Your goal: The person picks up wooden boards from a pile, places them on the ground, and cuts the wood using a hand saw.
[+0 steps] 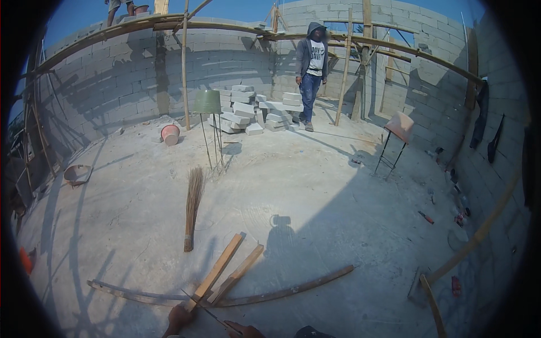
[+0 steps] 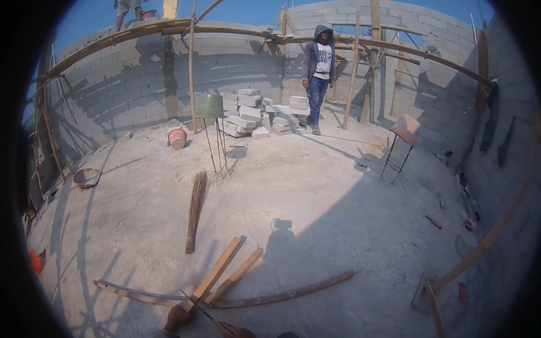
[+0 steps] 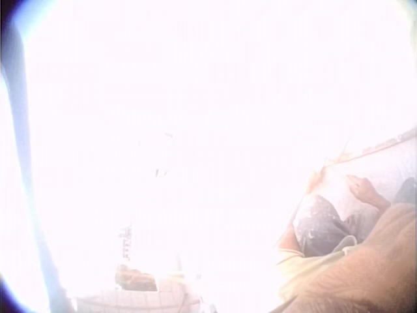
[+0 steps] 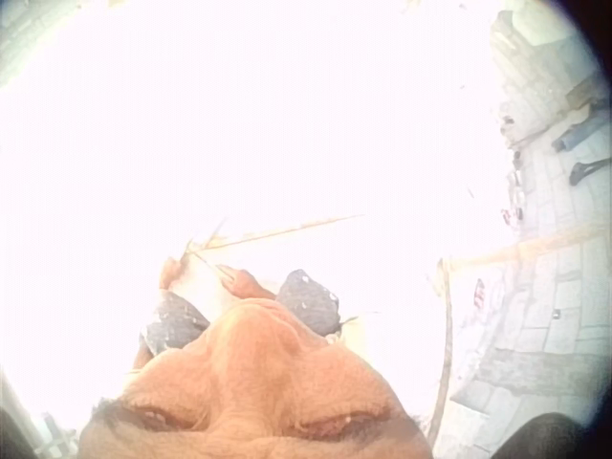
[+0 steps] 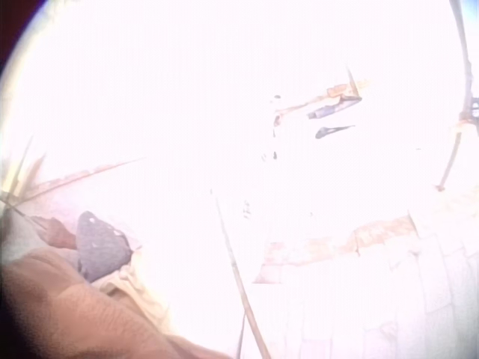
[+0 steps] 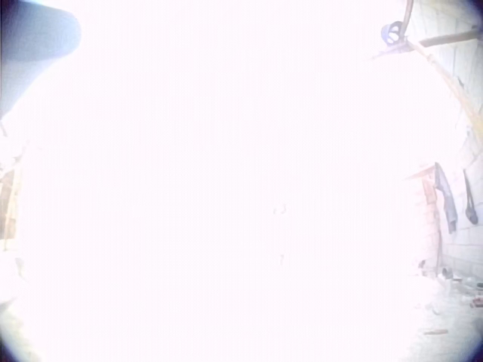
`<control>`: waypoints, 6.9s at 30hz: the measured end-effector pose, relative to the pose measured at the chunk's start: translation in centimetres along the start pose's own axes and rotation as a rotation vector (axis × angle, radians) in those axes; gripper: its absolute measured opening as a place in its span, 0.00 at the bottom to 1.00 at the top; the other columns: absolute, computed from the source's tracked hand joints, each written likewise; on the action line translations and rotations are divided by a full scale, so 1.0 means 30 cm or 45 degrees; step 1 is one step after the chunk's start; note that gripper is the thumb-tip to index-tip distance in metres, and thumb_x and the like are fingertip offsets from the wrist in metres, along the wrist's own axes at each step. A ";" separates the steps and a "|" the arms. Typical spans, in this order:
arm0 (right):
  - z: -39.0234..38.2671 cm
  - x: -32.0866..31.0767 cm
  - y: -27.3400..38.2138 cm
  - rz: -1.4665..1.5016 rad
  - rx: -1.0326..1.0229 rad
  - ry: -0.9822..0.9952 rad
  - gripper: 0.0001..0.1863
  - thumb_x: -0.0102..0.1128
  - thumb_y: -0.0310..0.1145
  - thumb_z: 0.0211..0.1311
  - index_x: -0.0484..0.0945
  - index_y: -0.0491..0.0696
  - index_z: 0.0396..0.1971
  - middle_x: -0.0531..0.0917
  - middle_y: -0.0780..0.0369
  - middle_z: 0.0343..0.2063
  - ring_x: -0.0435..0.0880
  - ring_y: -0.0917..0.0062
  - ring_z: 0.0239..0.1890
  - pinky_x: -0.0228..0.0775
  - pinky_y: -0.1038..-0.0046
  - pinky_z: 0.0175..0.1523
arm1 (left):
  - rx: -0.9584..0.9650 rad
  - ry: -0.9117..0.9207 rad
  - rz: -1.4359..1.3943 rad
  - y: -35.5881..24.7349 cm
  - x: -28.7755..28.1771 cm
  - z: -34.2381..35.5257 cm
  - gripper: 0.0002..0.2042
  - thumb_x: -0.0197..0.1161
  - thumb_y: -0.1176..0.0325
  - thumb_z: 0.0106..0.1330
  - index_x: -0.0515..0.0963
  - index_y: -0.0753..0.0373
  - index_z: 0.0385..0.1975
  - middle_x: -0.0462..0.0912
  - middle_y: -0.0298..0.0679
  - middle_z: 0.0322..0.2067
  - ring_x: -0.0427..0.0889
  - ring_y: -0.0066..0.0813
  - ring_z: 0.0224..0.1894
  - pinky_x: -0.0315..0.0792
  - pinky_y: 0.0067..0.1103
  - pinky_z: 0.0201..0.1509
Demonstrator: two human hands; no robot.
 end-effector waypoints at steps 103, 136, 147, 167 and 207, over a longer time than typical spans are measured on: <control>0.018 -0.086 -0.082 0.006 0.128 0.152 0.29 0.64 0.34 0.70 0.74 0.42 0.68 0.85 0.44 0.55 0.89 0.55 0.55 0.81 0.65 0.57 | -0.277 0.329 -0.237 -0.022 -0.053 -0.068 0.24 0.69 0.52 0.61 0.84 0.72 0.43 0.88 0.62 0.35 0.90 0.57 0.43 0.82 0.45 0.52; 0.014 -0.123 -0.090 0.054 0.053 0.103 0.32 0.64 0.37 0.71 0.71 0.50 0.73 0.86 0.45 0.52 0.88 0.51 0.49 0.82 0.62 0.52 | -0.045 0.189 -0.149 -0.054 -0.056 -0.024 0.22 0.72 0.56 0.60 0.85 0.71 0.43 0.89 0.60 0.36 0.89 0.59 0.42 0.82 0.43 0.47; 0.281 0.078 -0.151 0.031 0.157 0.162 0.33 0.60 0.47 0.73 0.67 0.60 0.76 0.88 0.44 0.38 0.88 0.47 0.38 0.79 0.53 0.49 | 0.041 0.125 -0.136 -0.005 -0.008 -0.008 0.22 0.71 0.54 0.63 0.85 0.74 0.33 0.86 0.64 0.28 0.90 0.60 0.36 0.80 0.45 0.40; 0.030 -0.015 -0.170 -0.008 0.108 0.148 0.27 0.60 0.37 0.69 0.78 0.46 0.66 0.80 0.52 0.66 0.78 0.61 0.69 0.69 0.62 0.74 | 0.185 0.106 -0.291 0.029 0.047 0.061 0.32 0.73 0.44 0.65 0.77 0.64 0.58 0.84 0.59 0.47 0.84 0.47 0.51 0.72 0.41 0.56; 0.479 0.112 -0.089 0.025 -0.362 -0.220 0.30 0.65 0.41 0.68 0.75 0.52 0.70 0.87 0.43 0.39 0.88 0.45 0.41 0.82 0.56 0.48 | -0.094 0.391 -0.411 -0.125 -0.036 -0.031 0.18 0.68 0.62 0.65 0.84 0.70 0.47 0.87 0.49 0.25 0.86 0.38 0.20 0.78 0.32 0.22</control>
Point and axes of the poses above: each hand's wrist, its own z-axis towards the middle knuckle, its own x-axis out of the palm, y = z × x, the point moved 10 cm from there along z, towards the middle knuckle
